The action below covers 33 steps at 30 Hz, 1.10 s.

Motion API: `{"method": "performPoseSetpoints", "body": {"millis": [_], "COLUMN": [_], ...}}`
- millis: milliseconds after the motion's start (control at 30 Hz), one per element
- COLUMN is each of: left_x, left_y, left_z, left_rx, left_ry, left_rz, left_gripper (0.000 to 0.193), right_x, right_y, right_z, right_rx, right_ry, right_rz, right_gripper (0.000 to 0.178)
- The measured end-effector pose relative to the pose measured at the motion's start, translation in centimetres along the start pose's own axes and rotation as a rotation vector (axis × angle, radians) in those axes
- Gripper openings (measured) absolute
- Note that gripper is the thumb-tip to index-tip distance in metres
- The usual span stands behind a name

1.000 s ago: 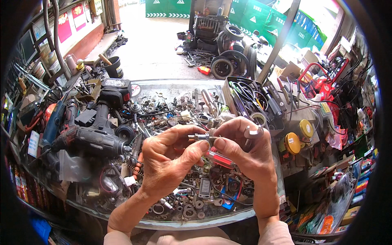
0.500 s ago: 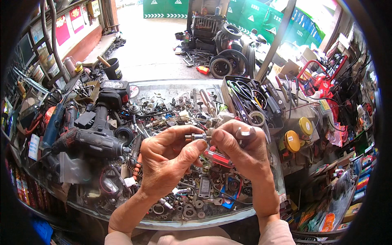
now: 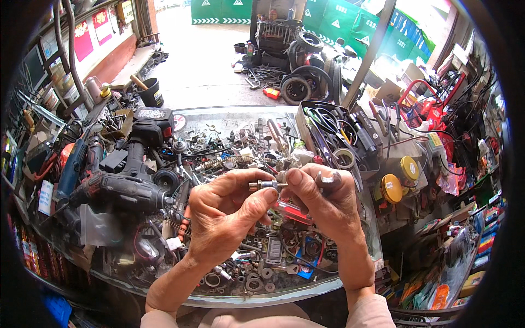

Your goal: The person assembles small mechanical components on a cluttered workbench. They use a wrench to tighten a nut onto a bolt, then insert a pin into the assembly. The person repeatedly handles and adjusts the small metal parts, using the wrench to secure connections.

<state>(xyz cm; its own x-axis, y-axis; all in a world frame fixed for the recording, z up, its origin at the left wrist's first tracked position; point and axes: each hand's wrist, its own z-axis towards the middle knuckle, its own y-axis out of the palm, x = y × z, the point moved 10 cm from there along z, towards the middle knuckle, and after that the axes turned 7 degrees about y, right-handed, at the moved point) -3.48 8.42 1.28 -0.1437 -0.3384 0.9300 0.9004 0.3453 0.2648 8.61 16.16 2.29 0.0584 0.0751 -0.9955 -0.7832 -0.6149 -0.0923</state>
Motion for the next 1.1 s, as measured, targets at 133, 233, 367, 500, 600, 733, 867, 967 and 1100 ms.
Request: {"method": "performPoseSetpoints", "body": {"millis": [133, 233, 367, 500, 600, 733, 867, 967, 1100], "left_x": [-0.3, -0.2, 0.0, -0.1, 0.0, -0.2, -0.1, -0.1, -0.1], "left_y": [-0.3, -0.1, 0.1, -0.1, 0.1, 0.2, 0.1, 0.1, 0.0], "left_z": [-0.2, -0.1, 0.0, -0.1, -0.1, -0.1, -0.2, -0.2, -0.2], "left_rx": [-0.015, -0.025, -0.01, 0.008, -0.008, -0.017, -0.033, -0.039, -0.025], "left_ry": [-0.052, -0.04, 0.02, -0.002, -0.008, -0.001, -0.038, -0.035, -0.027], "left_rz": [-0.001, -0.029, -0.001, -0.007, -0.034, -0.022, -0.024, -0.018, -0.025], "left_gripper": [0.025, 0.026, 0.024, 0.024, 0.025, 0.024, 0.023, 0.023, 0.023], "right_x": [-0.9, -1.3, 0.1, -1.3, -1.1, -0.2, -0.9, -1.4, -0.4], "right_y": [0.3, 0.3, 0.3, 0.5, 0.2, 0.2, 0.1, 0.1, 0.6], "right_z": [-0.2, -0.3, -0.1, -0.2, -0.2, -0.1, -0.1, -0.1, 0.0], "right_rx": [0.0, 0.018, 0.013, 0.004, 0.003, 0.024, 0.045, 0.02, -0.023], "right_ry": [-0.056, -0.187, 0.025, -0.038, -0.122, -0.026, -0.084, -0.149, -0.044], "right_rz": [0.072, 0.008, -0.006, 0.116, 0.026, -0.03, 0.019, -0.014, -0.069], "right_gripper": [0.019, 0.02, 0.021, 0.02, 0.02, 0.023, 0.021, 0.019, 0.025]}}
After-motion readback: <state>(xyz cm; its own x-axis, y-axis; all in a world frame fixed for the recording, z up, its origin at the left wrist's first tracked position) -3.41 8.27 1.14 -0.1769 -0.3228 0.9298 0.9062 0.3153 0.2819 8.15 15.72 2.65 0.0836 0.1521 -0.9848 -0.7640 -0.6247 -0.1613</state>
